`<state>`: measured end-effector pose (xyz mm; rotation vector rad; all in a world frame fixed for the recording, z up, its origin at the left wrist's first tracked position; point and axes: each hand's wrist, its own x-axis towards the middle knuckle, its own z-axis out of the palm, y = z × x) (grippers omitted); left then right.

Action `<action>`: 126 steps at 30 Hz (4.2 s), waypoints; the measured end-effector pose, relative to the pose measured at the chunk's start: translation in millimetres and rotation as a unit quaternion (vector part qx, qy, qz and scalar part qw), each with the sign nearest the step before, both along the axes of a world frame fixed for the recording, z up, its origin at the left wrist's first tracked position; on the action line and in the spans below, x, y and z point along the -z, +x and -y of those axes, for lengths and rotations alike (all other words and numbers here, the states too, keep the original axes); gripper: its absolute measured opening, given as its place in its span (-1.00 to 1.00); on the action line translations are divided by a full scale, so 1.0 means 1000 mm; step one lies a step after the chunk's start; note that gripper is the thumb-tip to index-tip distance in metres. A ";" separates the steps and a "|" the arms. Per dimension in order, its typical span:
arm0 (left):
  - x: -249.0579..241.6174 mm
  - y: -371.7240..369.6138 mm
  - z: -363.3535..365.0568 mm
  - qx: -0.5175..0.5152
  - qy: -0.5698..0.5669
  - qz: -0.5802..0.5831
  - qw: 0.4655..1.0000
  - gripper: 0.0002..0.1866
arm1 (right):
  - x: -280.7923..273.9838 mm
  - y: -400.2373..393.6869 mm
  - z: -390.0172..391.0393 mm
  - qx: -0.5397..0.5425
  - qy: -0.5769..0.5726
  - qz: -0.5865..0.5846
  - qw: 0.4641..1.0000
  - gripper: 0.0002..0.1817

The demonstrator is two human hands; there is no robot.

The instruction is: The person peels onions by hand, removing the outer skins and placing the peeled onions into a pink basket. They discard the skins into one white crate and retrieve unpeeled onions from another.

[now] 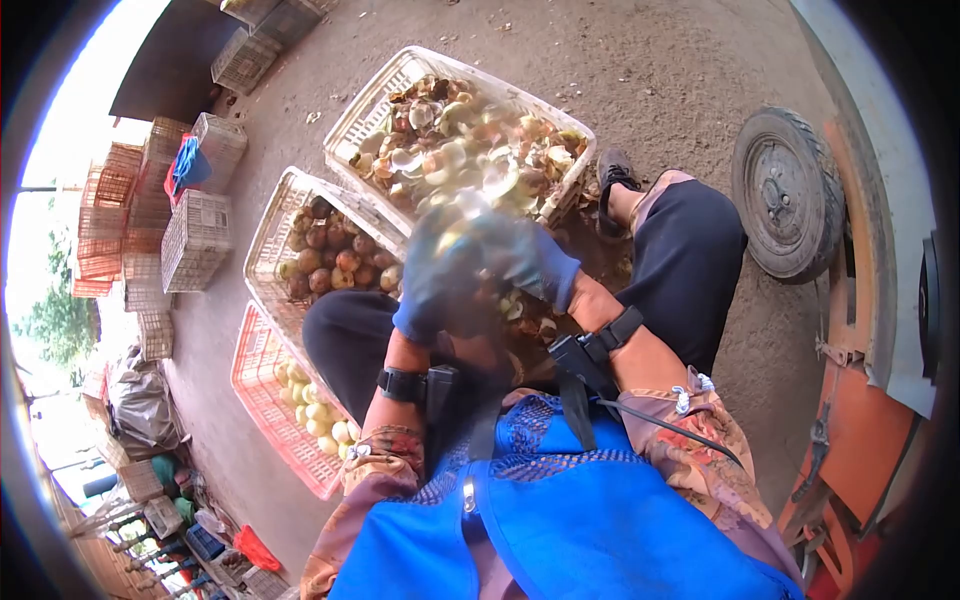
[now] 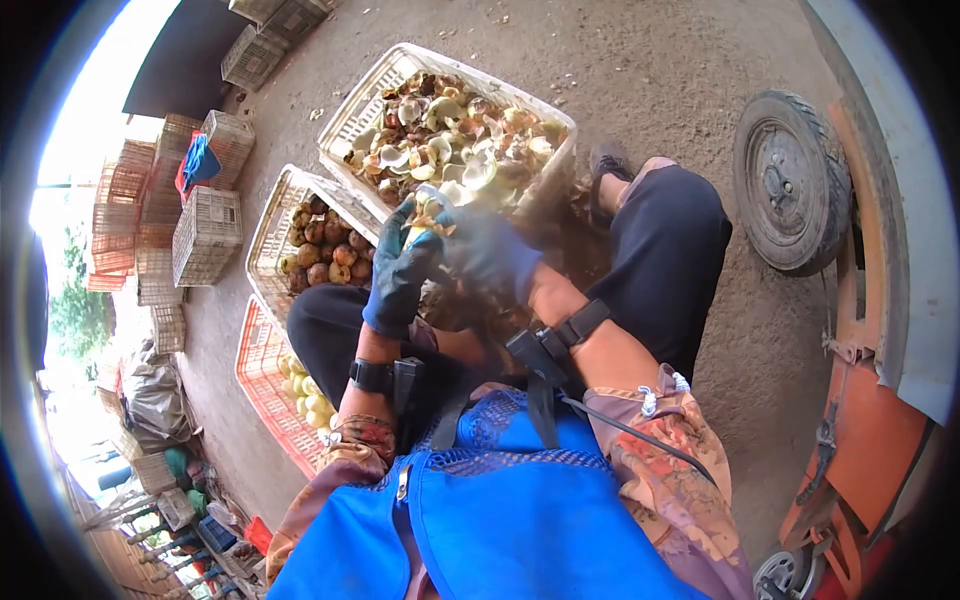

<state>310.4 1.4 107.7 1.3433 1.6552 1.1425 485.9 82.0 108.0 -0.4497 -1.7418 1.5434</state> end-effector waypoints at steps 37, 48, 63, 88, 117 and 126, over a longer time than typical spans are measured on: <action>-0.019 0.045 -0.005 0.001 0.077 -0.039 0.996 -0.54 | 0.058 -0.013 -0.031 0.297 0.094 0.172 0.934 -0.80; -0.005 0.037 -0.009 -0.025 0.050 0.072 0.996 -0.55 | 0.005 -0.019 -0.033 0.254 -0.355 -0.107 0.893 -0.82; 0.001 0.029 -0.013 -0.115 0.100 0.347 0.926 -0.49 | 0.030 -0.008 -0.024 0.137 -0.220 0.128 0.957 -0.65; 0.024 0.026 -0.012 -0.075 0.154 -0.066 0.983 -0.70 | 0.014 -0.012 -0.002 0.144 0.119 0.044 0.981 -0.85; 0.006 0.023 -0.009 -0.063 0.054 0.159 0.984 -0.41 | 0.017 -0.004 -0.002 0.036 -0.195 -0.020 0.980 -0.68; -0.002 0.024 -0.026 -0.059 0.192 -0.149 0.968 -0.58 | 0.003 -0.016 0.015 0.151 -0.062 -0.006 0.987 -0.37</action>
